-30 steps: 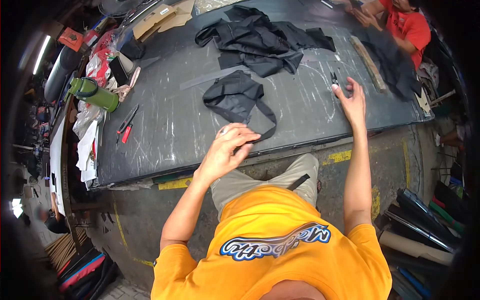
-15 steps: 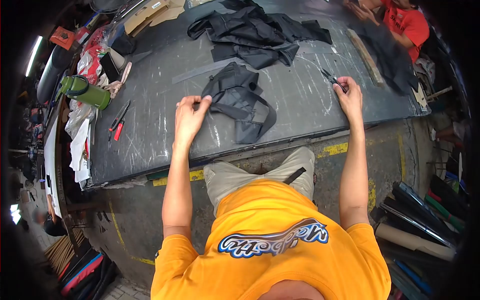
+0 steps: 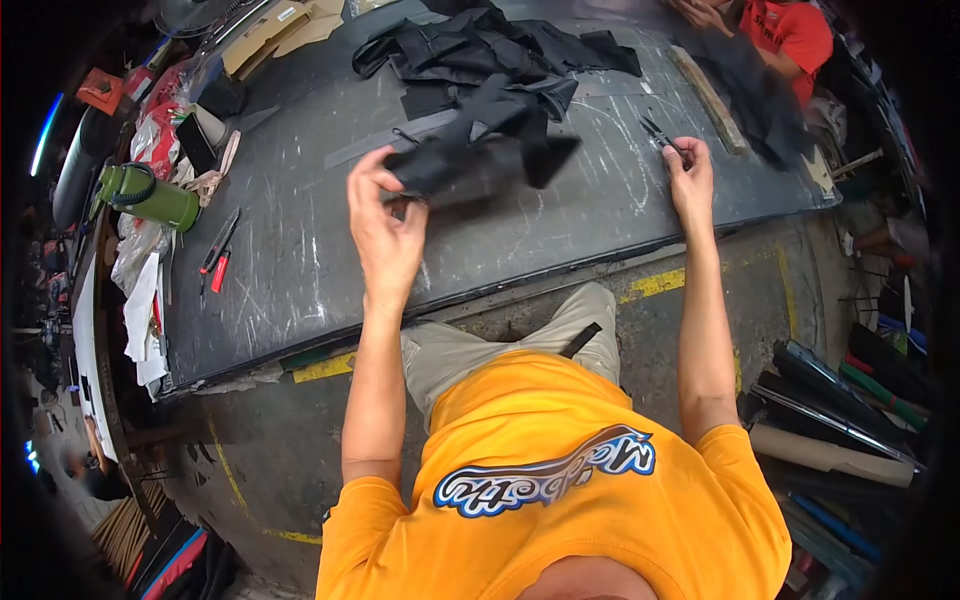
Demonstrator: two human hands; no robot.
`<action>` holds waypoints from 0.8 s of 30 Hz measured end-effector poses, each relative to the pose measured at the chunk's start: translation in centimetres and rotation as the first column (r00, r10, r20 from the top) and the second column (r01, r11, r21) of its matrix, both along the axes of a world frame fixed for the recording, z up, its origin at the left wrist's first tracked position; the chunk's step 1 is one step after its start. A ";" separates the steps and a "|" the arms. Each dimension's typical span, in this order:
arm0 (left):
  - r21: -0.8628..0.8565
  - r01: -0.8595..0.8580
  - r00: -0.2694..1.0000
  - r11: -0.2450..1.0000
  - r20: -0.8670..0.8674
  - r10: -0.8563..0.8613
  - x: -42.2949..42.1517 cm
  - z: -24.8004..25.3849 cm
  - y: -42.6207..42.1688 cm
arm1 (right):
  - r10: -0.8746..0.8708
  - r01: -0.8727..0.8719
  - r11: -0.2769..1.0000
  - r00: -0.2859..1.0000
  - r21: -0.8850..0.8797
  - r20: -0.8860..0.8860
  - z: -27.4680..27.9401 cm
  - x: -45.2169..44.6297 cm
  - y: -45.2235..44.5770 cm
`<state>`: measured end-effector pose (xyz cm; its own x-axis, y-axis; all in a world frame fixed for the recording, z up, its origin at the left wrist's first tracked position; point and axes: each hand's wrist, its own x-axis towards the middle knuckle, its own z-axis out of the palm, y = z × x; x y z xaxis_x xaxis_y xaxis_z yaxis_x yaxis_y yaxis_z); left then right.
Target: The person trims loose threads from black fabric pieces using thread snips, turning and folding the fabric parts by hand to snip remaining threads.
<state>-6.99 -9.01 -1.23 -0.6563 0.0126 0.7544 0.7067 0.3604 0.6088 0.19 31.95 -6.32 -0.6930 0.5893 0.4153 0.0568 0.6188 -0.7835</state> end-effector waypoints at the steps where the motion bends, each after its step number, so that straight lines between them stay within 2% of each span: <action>1: -0.037 0.015 0.993 0.999 0.121 -0.011 0.8 -0.4 0.0 | 0.080 -0.082 0.989 0.996 -0.119 -0.026 0.4 0.4 -1.1; 3: -0.120 0.061 0.931 0.991 0.366 -0.013 2.6 -1.2 -0.2 | 0.224 -0.245 0.901 0.970 -0.357 -0.100 2.9 1.7 -5.7; 4: -0.129 0.064 0.929 0.990 0.371 -0.012 3.1 -1.4 -0.2 | 0.221 -0.241 0.898 0.971 -0.368 -0.097 3.4 2.3 -7.5; 7: -0.154 0.186 0.899 0.970 0.426 -0.105 4.3 -2.2 -0.3 | 0.349 -0.400 0.779 0.916 -0.484 -0.197 4.8 3.6 -11.7; 12: -0.199 0.319 0.851 0.927 0.492 -0.187 4.4 -3.2 -1.3 | 0.424 -0.465 0.738 0.883 -0.489 -0.199 6.2 4.1 -16.1; 15: 0.142 0.163 0.720 0.976 0.660 -0.217 4.7 -2.1 -0.2 | 0.460 -0.455 0.729 0.879 -0.512 -0.126 5.2 3.2 -17.2; 16: 0.146 0.169 0.719 0.975 0.659 -0.223 4.7 -2.0 0.2 | 0.456 -0.451 0.733 0.881 -0.509 -0.125 4.8 3.1 -17.5; 19: -0.003 0.162 0.765 0.987 0.632 -0.124 4.5 -1.6 0.9 | 0.464 -0.410 0.697 0.883 -0.589 -0.066 3.3 2.9 -18.3; 20: -0.004 0.160 0.766 0.987 0.631 -0.122 4.5 -1.4 1.0 | 0.466 -0.412 0.695 0.882 -0.589 -0.068 2.9 2.9 -18.4; 23: -0.295 0.270 0.720 0.917 0.694 0.012 4.3 -0.7 1.8 | 0.547 -0.450 0.619 0.835 -0.643 -0.058 2.3 3.4 -18.4; 24: -0.295 0.279 0.718 0.914 0.696 0.006 4.2 -1.5 1.7 | 0.540 -0.443 0.623 0.840 -0.645 -0.055 2.3 3.6 -18.3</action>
<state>-2.80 -7.30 -2.72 -0.9489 0.3139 0.0327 0.2190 0.5805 0.7843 3.74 13.66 -3.98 -0.9733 0.2280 -0.0254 0.0196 -0.0278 -0.9994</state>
